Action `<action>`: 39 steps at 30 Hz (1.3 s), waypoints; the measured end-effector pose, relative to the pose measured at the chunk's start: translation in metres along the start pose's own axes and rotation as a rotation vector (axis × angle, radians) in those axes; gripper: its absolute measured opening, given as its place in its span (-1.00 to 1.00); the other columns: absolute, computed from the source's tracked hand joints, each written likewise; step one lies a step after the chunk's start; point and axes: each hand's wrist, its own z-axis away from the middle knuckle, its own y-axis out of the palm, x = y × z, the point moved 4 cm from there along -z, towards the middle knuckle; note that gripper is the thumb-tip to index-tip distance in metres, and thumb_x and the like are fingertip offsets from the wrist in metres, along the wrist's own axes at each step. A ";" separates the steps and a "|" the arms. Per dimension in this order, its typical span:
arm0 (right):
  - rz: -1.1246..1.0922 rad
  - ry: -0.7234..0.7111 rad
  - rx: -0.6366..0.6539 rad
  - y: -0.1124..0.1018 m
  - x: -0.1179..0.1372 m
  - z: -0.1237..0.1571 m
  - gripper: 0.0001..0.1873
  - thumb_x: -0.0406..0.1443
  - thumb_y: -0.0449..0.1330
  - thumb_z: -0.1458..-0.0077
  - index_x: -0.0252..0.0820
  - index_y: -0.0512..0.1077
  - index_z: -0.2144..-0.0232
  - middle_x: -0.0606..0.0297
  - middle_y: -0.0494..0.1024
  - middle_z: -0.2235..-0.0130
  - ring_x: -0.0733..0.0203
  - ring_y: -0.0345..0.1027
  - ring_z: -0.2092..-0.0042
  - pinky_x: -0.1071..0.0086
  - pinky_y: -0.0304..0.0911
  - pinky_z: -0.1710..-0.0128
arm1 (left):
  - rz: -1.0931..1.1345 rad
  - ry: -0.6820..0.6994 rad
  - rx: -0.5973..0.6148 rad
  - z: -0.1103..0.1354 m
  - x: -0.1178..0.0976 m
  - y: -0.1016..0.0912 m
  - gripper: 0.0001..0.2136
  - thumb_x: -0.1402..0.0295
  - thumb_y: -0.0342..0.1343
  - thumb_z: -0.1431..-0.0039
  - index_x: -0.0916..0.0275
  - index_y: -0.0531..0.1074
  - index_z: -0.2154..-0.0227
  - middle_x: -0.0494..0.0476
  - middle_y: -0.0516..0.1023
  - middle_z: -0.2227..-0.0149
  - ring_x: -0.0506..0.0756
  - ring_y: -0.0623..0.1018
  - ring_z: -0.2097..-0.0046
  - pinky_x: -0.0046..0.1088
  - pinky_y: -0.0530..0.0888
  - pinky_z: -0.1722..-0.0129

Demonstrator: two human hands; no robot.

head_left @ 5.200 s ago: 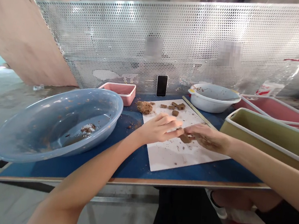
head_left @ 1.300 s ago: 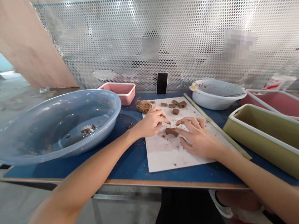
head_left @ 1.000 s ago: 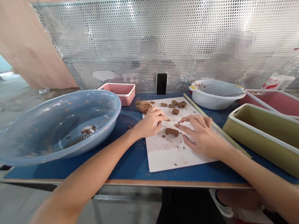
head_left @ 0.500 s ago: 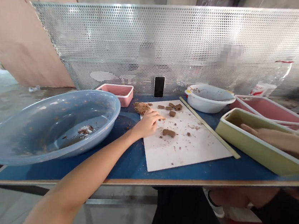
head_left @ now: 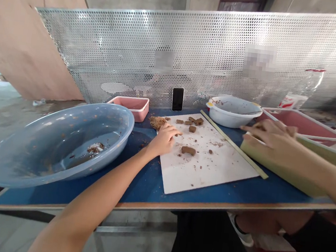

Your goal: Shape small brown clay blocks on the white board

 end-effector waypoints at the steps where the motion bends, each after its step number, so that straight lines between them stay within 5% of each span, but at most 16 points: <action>1: -0.039 -0.088 0.036 0.004 0.020 0.004 -0.32 0.18 -0.05 -0.59 0.06 0.69 -0.28 -0.05 0.64 -0.20 -0.22 0.47 -0.19 -0.17 0.30 -0.24 | 0.000 -0.004 0.003 0.000 0.000 0.000 -0.48 0.65 -0.05 -0.28 0.20 0.71 -0.09 0.23 0.65 0.07 0.28 0.49 -0.11 0.02 0.50 -0.27; 5: -0.243 -0.452 0.155 0.028 0.092 0.015 -0.37 0.13 -0.03 -0.61 0.11 0.55 -0.43 -0.04 0.50 -0.34 -0.33 0.37 -0.31 -0.22 0.34 -0.26 | -0.017 -0.025 0.024 0.000 0.000 -0.001 -0.49 0.66 -0.03 -0.28 0.21 0.72 -0.07 0.23 0.65 0.06 0.28 0.48 -0.12 0.00 0.49 -0.29; 10: -0.221 -0.643 0.133 0.053 0.134 0.014 -0.38 0.06 0.01 -0.64 0.09 0.38 -0.56 -0.09 0.49 -0.33 -0.33 0.34 -0.34 -0.24 0.37 -0.24 | -0.046 -0.025 0.054 0.000 -0.001 0.000 -0.50 0.67 -0.02 -0.29 0.22 0.72 -0.07 0.22 0.65 0.07 0.28 0.47 -0.12 -0.05 0.49 -0.29; 15: -0.191 -0.700 0.111 0.057 0.138 0.013 -0.37 0.04 0.02 -0.64 -0.02 0.45 -0.53 -0.19 0.50 -0.35 -0.38 0.36 -0.32 -0.26 0.38 -0.20 | -0.047 -0.029 0.068 0.001 -0.003 0.000 -0.51 0.66 -0.03 -0.31 0.21 0.72 -0.06 0.23 0.64 0.09 0.28 0.46 -0.09 -0.04 0.49 -0.27; 39: -0.202 -0.731 0.076 0.059 0.138 0.009 -0.40 0.02 0.01 -0.64 0.00 0.49 -0.49 -0.13 0.54 -0.30 -0.30 0.37 -0.26 -0.16 0.36 -0.18 | -0.045 0.008 0.068 0.001 -0.009 0.002 -0.54 0.64 -0.02 -0.34 0.18 0.75 -0.02 0.22 0.67 0.07 0.29 0.46 -0.10 0.03 0.48 -0.30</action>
